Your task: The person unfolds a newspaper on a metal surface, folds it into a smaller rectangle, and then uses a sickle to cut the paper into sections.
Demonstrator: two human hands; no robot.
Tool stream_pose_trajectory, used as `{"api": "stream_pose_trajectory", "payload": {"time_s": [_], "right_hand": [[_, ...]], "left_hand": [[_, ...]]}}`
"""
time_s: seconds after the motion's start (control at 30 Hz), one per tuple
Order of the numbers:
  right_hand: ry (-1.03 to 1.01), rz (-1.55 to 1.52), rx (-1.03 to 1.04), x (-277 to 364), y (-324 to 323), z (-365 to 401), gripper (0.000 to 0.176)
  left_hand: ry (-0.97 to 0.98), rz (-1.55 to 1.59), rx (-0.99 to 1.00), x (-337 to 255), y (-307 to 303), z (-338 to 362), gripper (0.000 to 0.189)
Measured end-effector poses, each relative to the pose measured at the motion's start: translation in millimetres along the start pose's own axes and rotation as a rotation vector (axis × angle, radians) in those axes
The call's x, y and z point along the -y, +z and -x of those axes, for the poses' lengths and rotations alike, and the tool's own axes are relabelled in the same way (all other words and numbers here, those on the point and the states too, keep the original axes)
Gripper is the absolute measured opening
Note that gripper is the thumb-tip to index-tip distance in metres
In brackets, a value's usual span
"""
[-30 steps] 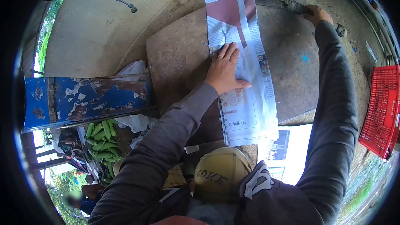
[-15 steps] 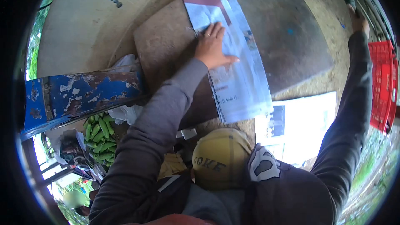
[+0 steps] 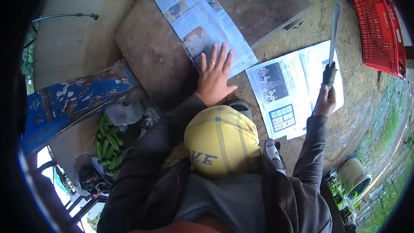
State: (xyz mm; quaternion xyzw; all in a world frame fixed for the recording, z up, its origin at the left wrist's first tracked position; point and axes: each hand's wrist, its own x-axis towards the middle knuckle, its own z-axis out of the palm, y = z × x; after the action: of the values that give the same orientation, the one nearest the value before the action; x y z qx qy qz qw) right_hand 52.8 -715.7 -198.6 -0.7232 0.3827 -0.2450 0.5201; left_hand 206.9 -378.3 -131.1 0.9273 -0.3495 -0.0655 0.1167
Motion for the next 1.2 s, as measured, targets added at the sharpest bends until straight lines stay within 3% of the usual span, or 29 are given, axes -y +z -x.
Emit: {"api": "stream_pose_trajectory", "payload": {"time_s": [0.1, 0.13, 0.17, 0.23, 0.37, 0.43, 0.47, 0.5, 0.63, 0.7, 0.87, 1.0, 1.2], "right_hand": [[0.045, -0.085, -0.008, 6, 6, 15, 0.030], [0.056, -0.118, -0.006, 5, 7, 18, 0.029], [0.067, -0.150, -0.003, 3, 8, 20, 0.029], [0.039, 0.008, 0.039, -2, -1, 22, 0.032], [-0.019, -0.066, 0.008, 3, -10, 25, 0.026], [-0.021, -0.103, -0.021, 0, -17, 23, 0.026], [-0.006, -0.065, -0.012, 3, -24, 22, 0.028], [0.041, -0.175, -0.023, -2, -28, 19, 0.029], [0.035, -0.143, -0.080, -2, -40, 14, 0.029], [0.056, -0.131, -0.085, 1, -41, 13, 0.029], [0.087, -0.155, -0.079, -12, -30, 18, 0.030], [0.094, -0.164, 0.026, -29, -17, 21, 0.030], [0.043, -0.235, 0.157, -25, -6, 52, 0.036]], "left_hand": [[-0.069, -0.319, -0.083, 4, 43, 2, 0.063], [-0.071, -0.213, -0.121, 4, 44, 0, 0.053], [-0.066, -0.324, -0.136, 4, 44, -3, 0.047], [-0.069, -0.197, -0.150, -1, 43, -5, 0.050], [-0.105, 0.071, -0.156, -25, 20, -27, 0.038], [-0.167, 0.476, 0.118, -45, -10, -46, 0.023], [-0.043, 0.466, -0.075, -50, -9, -53, 0.017], [-0.098, 0.588, -0.079, -49, -8, -61, 0.018], [-0.338, 1.009, -0.026, -31, -52, -113, 0.019], [-0.439, 1.458, -0.065, -9, -78, -116, 0.021], [-0.562, 1.660, -0.204, 47, -95, -65, 0.030], [-0.723, 1.783, -0.324, 89, -61, -7, 0.032], [-0.819, 1.865, -0.419, 102, -21, 45, 0.039]]}}
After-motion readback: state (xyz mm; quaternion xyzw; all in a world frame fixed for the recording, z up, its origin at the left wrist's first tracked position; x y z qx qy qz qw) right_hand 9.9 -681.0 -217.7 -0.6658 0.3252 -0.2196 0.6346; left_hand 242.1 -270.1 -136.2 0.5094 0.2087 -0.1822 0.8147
